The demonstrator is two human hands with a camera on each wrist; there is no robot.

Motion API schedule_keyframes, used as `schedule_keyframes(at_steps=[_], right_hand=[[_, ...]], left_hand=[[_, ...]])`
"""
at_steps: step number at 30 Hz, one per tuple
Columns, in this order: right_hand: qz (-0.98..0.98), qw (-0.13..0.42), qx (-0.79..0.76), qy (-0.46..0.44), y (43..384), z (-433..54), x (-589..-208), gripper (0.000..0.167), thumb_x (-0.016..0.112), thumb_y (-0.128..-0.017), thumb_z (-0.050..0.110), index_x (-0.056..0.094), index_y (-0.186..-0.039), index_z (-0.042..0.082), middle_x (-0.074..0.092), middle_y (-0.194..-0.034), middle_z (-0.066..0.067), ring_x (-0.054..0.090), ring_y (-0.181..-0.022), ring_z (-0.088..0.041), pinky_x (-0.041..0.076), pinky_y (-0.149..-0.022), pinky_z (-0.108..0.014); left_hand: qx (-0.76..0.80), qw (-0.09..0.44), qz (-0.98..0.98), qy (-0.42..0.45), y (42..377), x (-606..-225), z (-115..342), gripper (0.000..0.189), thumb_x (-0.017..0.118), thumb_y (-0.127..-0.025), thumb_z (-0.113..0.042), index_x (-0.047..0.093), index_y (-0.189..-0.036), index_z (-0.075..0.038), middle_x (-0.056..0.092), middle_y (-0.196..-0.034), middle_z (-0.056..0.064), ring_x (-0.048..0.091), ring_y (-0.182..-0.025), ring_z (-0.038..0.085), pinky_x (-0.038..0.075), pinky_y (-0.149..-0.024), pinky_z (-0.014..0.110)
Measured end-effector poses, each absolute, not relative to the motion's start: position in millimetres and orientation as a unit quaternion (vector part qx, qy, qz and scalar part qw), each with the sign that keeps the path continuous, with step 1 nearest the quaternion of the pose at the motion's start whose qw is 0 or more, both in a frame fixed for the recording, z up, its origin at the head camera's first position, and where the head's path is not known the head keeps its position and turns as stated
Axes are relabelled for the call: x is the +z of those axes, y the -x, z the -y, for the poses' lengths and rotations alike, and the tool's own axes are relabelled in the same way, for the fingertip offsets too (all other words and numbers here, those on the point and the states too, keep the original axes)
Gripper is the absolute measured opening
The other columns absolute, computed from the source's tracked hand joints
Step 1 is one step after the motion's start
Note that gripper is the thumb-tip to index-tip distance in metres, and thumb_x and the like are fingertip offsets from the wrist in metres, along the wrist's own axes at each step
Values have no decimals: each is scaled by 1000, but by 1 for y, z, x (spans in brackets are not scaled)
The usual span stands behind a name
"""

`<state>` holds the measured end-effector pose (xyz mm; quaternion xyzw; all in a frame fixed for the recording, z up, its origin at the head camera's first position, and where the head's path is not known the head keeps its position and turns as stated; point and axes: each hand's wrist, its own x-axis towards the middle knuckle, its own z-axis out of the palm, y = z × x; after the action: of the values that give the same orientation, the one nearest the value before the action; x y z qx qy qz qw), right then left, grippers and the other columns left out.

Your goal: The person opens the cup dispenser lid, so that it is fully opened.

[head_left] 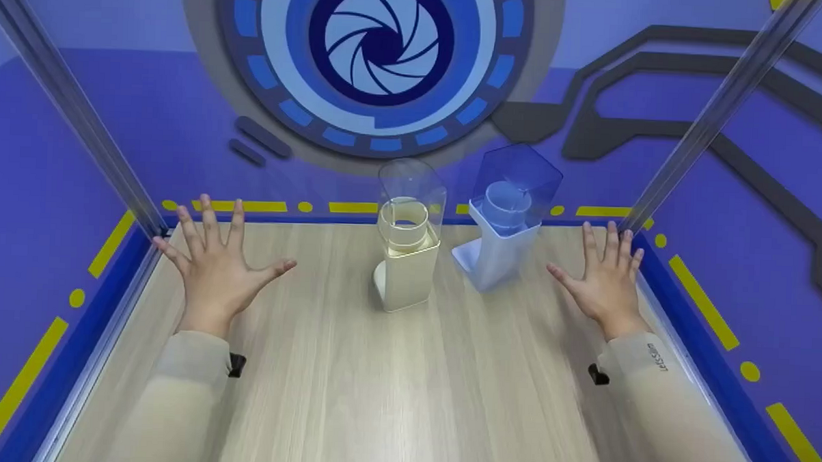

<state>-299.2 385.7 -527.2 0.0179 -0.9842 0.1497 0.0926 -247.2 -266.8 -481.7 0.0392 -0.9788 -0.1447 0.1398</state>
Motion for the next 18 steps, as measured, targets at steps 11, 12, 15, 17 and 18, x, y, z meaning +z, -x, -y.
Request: schedule_keyframes(at_steps=[11, 12, 15, 17, 18], right_hand=[[971, 114, 207, -41, 292, -362, -529, 111, 60, -106, 75, 2, -184, 23, -12, -191, -22, -11, -176, -55, -7, -142, -77], [969, 120, 214, -42, 291, -358, -528, 110, 62, -106, 73, 4, -184, 23, -10, -191, -22, -8, -176, -55, -4, -142, -77], [960, 135, 240, -47, 288, -349, -525, 106, 66, -106, 68, 9, -184, 24, -1, -191, -22, 1, -175, -57, 5, -141, -80], [953, 148, 260, -52, 287, -342, -523, 103, 70, -106, 63, 15, -184, 23, 9, -190, -23, 10, -174, -57, 14, -139, -82], [949, 155, 268, -54, 287, -340, -522, 101, 71, -106, 60, 18, -183, 21, 14, -188, -24, 14, -173, -58, 18, -137, -83]], left_hand=[[-175, 205, 963, -7, 245, -482, 245, 136, 69, -81, -98, 6, -183, -34, -17, -192, 10, -14, -176, 55, -9, -131, 92], [-179, 205, 962, -4, 244, -482, 244, 136, 70, -82, -98, 6, -184, -33, -16, -192, 10, -13, -176, 55, -8, -131, 92], [-193, 204, 960, 0, 242, -482, 240, 136, 73, -81, -95, 9, -184, -33, -15, -192, 10, -10, -176, 55, -6, -132, 92], [-201, 206, 958, 1, 241, -481, 238, 135, 74, -81, -94, 11, -184, -33, -14, -192, 10, -8, -177, 54, -3, -133, 91], [-206, 208, 956, 3, 241, -481, 237, 135, 75, -81, -93, 12, -184, -32, -12, -193, 10, -7, -177, 53, -2, -134, 91]])
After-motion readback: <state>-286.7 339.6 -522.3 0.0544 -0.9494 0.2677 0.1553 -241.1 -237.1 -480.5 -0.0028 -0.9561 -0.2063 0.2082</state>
